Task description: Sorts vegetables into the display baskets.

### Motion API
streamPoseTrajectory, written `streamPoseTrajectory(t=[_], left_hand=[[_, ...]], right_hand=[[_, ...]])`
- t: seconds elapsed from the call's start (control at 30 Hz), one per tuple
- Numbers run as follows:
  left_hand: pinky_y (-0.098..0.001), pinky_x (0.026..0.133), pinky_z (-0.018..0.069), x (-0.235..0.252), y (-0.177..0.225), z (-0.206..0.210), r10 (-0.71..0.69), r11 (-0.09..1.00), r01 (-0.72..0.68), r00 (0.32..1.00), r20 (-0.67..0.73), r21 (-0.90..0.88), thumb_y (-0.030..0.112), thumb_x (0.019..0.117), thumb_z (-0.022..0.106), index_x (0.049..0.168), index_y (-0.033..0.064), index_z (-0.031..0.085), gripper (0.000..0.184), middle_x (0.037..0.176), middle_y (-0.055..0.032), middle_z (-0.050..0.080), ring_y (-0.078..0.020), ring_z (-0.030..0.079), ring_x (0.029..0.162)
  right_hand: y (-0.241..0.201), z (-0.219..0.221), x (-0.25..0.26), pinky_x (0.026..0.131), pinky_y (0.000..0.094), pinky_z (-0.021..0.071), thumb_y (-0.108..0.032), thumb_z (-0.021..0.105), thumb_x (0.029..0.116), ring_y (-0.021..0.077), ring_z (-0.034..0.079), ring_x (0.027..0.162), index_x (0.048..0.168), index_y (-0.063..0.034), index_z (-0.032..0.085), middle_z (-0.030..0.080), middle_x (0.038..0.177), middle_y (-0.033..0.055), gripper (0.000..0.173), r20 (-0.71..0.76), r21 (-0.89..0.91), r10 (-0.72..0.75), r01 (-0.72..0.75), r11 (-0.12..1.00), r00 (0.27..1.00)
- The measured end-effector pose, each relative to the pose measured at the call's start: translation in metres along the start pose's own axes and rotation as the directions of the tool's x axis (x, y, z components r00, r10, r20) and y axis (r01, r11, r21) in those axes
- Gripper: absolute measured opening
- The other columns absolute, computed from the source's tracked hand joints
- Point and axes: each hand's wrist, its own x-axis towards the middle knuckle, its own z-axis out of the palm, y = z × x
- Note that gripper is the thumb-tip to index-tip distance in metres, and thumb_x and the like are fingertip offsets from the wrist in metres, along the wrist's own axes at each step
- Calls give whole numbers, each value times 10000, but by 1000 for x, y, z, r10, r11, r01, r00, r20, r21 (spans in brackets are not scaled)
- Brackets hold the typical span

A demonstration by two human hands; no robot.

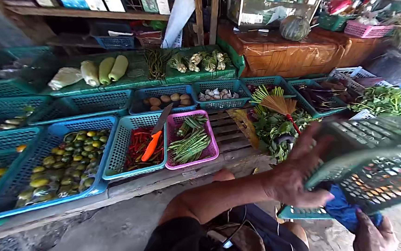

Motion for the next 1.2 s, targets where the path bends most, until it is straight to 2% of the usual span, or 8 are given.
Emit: streamPoseTrajectory(t=[0.07, 0.23, 0.4, 0.5, 0.73, 0.93, 1.07, 1.2], left_hand=[[-390, 1245, 284, -34, -26, -20, -215, 976, 214, 976, -29, -39, 230, 775, 813, 1567, -149, 141, 1106, 1630, -335, 214, -305, 323, 1511], [-274, 1070, 509, -119, -32, -47, -724, 685, 687, 678, -127, -243, 78, 848, 766, 1486, -119, 297, 816, 1328, -153, 618, -92, 626, 1205], [-305, 940, 587, -144, -41, -65, -778, 624, 647, 468, -419, -437, 106, 765, 762, 1468, -60, 296, 861, 1250, -109, 649, -107, 679, 1096], [-368, 1148, 461, -141, -59, -91, -680, 732, 540, 618, -395, -415, 122, 799, 756, 1634, 85, -109, 1203, 1666, -149, 261, -180, 448, 1443], [-414, 1275, 205, -151, -78, -106, -609, 756, 652, 675, -417, -48, 304, 782, 771, 1630, 8, 180, 1076, 1705, -245, -19, -284, 65, 1595], [-406, 1265, 266, -169, -90, -107, -426, 786, 557, 802, -419, 268, 254, 746, 837, 1473, 87, 562, 795, 1694, -284, -7, -333, 54, 1594], [-662, 1242, 126, -165, -107, -127, -407, 573, 495, 863, -298, 652, 187, 794, 815, 1307, 140, 720, 524, 1652, -328, 191, -552, 76, 1536], [-736, 1193, 137, -153, -108, -130, -458, 463, 527, 831, -317, 713, -21, 777, 785, 1191, 74, 775, 425, 1575, -310, 386, -613, 203, 1481]], right_hand=[[-9, 22, -1, 792, 201, 581, -77, 635, 938, -34, 654, 850, 1315, 63, 505, 655, 1035, 2, 423, 53, -39, -7, 9, 999, 999], [-32, 79, 6, 789, 312, 582, -117, 645, 922, 77, 660, 854, 1303, 56, 568, 679, 1059, 113, 426, 212, -169, 20, 17, 985, 977], [-52, 138, 16, 796, 421, 593, -114, 659, 935, 167, 690, 861, 1263, 24, 625, 706, 1027, 138, 357, 324, -231, 93, -16, 973, 942], [-55, 171, 21, 775, 428, 582, -99, 655, 958, 193, 682, 835, 1230, 38, 632, 701, 994, 153, 305, 332, -237, 166, -89, 967, 928], [-39, 227, 22, 823, 486, 558, -108, 637, 975, 256, 680, 902, 1237, 37, 634, 695, 1031, 190, 299, 345, -264, 252, -164, 950, 904], [-30, 256, 23, 808, 466, 554, -131, 617, 995, 237, 673, 883, 1210, 25, 639, 690, 999, 170, 267, 359, -282, 293, -196, 939, 886], [-19, 278, 21, 910, 475, 542, -137, 570, 1030, 268, 669, 1023, 1305, 28, 594, 678, 1134, 202, 321, 367, -276, 301, -206, 939, 880], [-7, 273, 26, 1035, 430, 496, -164, 498, 1081, 257, 644, 1175, 1416, 40, 526, 652, 1283, 220, 393, 426, -265, 238, -131, 955, 873]])
